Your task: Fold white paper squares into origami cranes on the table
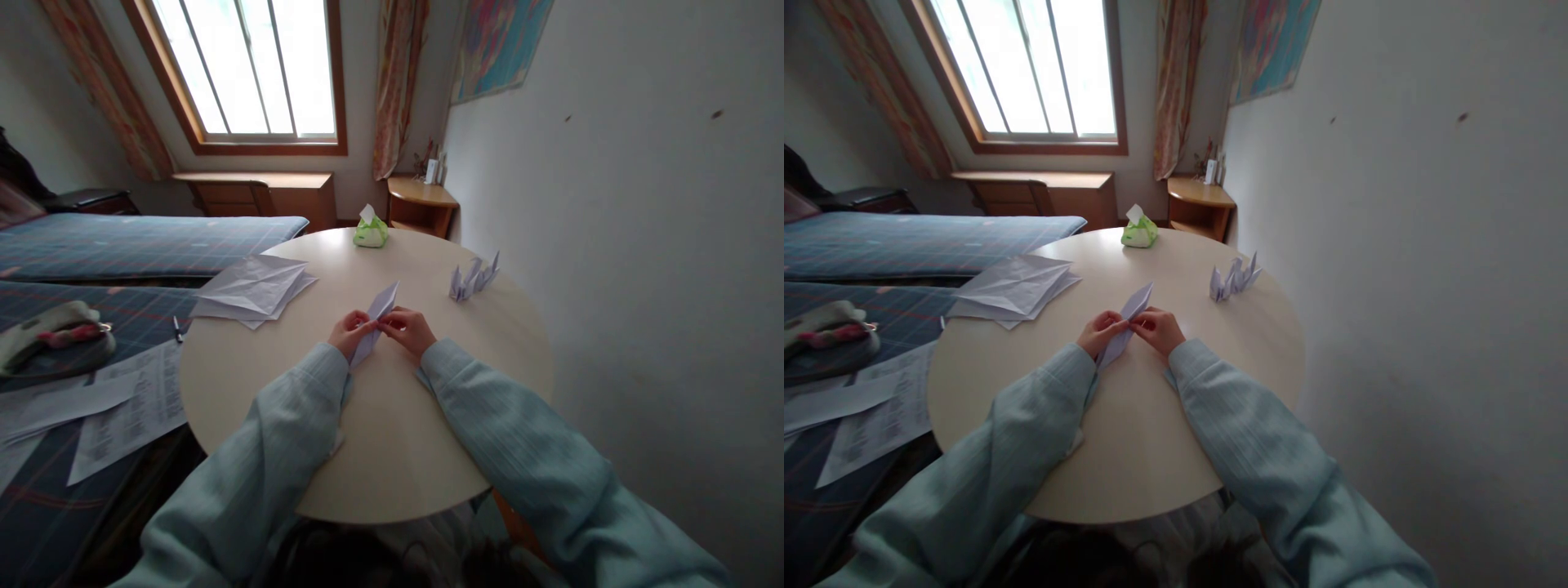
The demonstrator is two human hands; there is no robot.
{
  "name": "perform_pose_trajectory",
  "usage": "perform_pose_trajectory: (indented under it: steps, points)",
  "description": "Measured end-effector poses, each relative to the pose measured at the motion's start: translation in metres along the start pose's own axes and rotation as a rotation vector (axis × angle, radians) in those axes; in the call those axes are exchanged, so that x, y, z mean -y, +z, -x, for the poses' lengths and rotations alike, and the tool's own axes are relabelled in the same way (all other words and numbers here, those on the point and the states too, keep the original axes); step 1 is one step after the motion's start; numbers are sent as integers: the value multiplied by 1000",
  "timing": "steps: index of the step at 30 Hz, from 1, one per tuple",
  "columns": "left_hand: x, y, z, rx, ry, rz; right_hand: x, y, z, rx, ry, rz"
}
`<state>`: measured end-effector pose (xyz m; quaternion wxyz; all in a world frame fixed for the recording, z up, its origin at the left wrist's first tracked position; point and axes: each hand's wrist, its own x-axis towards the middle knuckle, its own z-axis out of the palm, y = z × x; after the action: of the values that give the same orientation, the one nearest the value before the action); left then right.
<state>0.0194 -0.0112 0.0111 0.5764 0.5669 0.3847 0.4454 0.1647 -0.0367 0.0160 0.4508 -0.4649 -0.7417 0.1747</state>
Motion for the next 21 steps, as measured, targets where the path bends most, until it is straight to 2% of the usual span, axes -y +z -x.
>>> perform_pose_trajectory:
  steps: [5,10,15,21]
  points:
    - [-2,0,2,-3,-29,-19,7,-4,0,22,64,19]
    - [0,-2,3,44,-34,-54,8,-5,0,-24,103,29]
    - [0,0,5,55,-92,-13,5,-4,0,-56,92,82]
    - [3,1,3,50,-75,28,1,-2,-1,-40,108,94]
